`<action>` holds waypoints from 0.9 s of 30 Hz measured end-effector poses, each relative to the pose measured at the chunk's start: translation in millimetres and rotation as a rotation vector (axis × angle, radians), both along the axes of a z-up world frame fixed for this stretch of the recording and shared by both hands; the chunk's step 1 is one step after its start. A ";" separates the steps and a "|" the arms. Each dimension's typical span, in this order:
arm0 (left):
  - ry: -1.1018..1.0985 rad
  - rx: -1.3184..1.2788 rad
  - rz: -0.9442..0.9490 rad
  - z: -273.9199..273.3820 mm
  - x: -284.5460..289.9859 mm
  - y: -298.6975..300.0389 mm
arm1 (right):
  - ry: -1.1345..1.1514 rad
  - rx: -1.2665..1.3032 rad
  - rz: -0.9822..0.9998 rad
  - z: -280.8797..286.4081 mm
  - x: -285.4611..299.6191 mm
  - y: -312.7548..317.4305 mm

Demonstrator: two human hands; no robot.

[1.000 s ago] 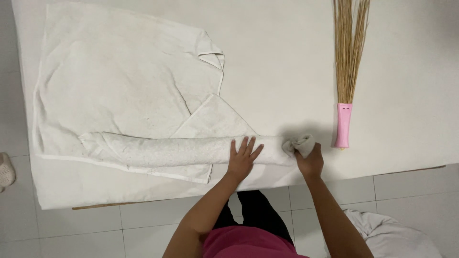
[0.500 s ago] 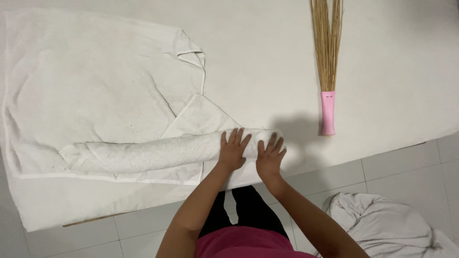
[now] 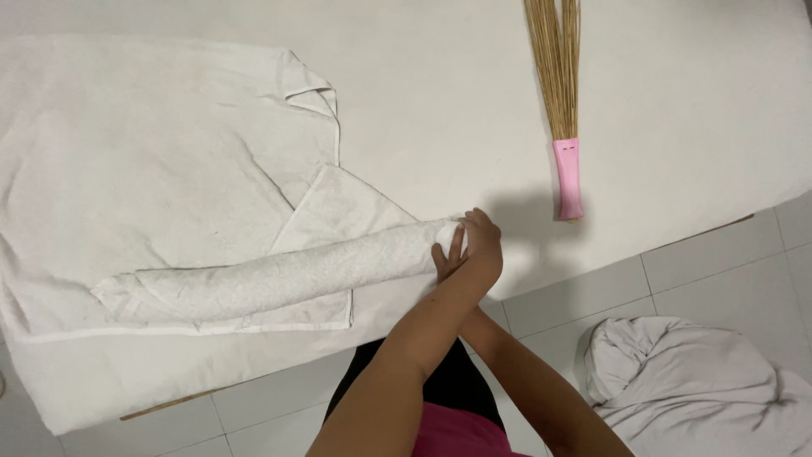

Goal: The person sweeps a white pillow and the bed surface with a small broom, then places the pillow at the head of the bed. They then unfold a white towel on the bed and roll it into a tight cylinder.

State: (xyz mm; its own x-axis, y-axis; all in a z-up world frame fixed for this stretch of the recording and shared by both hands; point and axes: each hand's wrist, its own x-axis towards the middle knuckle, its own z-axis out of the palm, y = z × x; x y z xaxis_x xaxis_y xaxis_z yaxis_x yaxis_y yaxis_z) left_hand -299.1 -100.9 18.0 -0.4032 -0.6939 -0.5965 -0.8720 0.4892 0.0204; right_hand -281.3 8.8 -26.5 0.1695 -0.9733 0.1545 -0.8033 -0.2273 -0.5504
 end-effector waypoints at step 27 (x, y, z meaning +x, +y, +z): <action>0.938 -0.392 0.594 -54.5 262.7 102.6 | 0.138 0.345 0.519 97.1 71.3 -97.8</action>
